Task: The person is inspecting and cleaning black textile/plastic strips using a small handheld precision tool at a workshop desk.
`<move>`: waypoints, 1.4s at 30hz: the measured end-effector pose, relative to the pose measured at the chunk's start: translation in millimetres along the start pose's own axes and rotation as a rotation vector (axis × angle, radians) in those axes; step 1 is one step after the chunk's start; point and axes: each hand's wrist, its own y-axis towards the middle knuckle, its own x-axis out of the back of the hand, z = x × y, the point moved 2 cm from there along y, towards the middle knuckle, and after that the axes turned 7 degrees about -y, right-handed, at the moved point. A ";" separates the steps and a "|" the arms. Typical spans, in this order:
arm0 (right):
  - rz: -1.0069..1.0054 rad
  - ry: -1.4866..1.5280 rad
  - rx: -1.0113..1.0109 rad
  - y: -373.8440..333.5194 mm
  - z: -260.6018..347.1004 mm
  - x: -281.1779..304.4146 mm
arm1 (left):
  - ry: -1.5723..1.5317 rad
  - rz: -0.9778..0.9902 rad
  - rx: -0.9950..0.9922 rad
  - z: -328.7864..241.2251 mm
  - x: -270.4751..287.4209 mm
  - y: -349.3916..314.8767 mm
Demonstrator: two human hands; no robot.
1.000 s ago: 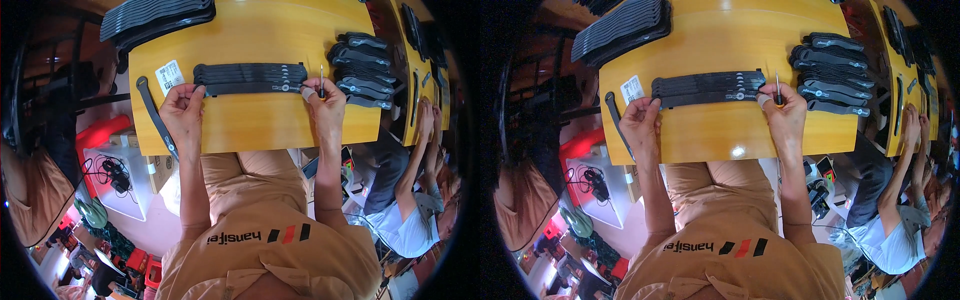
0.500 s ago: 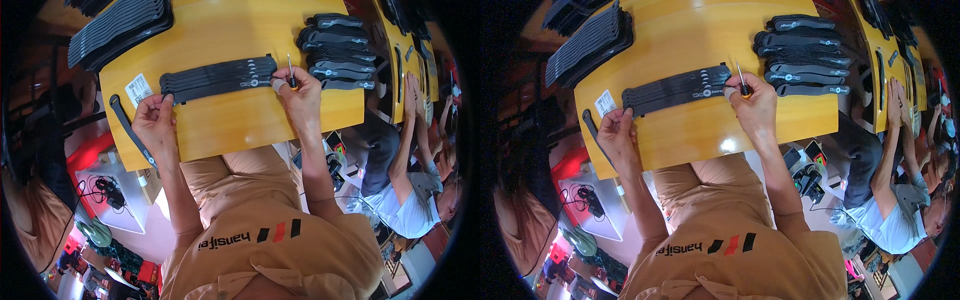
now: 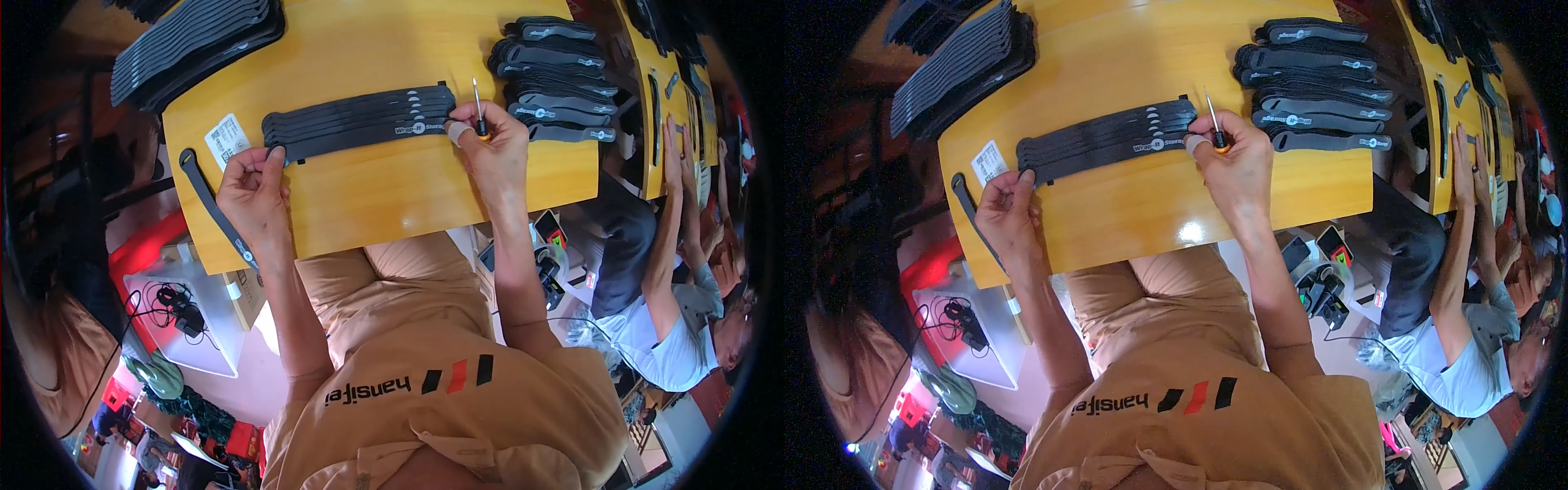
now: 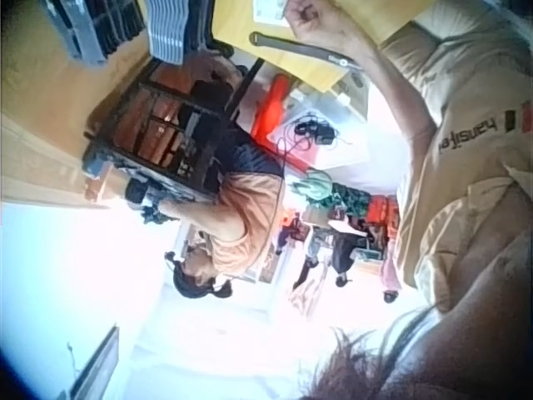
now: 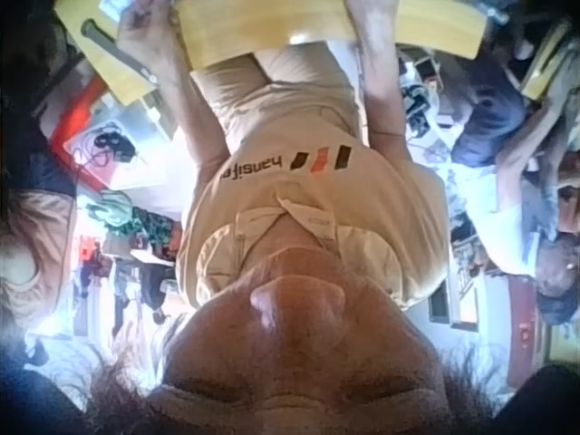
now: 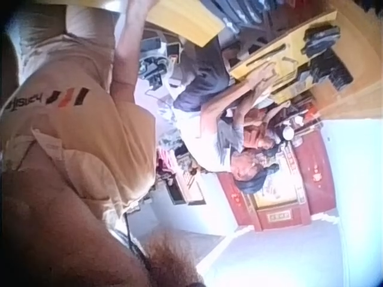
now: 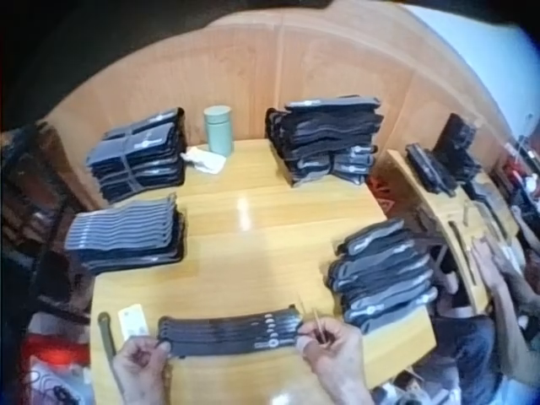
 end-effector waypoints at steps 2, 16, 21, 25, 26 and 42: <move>0.014 0.025 -0.023 -0.4 0.7 -0.3 | -0.014 0.008 0.010 2.0 1.2 0.9; -0.010 0.050 -0.039 -1.2 3.0 -1.1 | 0.020 0.027 -0.010 0.4 -0.5 0.8; 0.016 0.046 -0.047 -1.3 3.9 -2.6 | 0.044 0.013 -0.016 -2.4 1.0 -0.2; 0.006 0.034 -0.044 -1.3 4.0 -2.2 | 0.056 0.009 -0.016 -2.2 0.2 0.0; 0.003 0.032 -0.043 -1.3 4.4 -2.4 | 0.060 0.006 -0.022 -2.1 0.3 0.4; -0.069 -0.048 0.043 -1.2 -1.5 -6.2 | 0.047 0.009 -0.052 4.6 2.5 1.3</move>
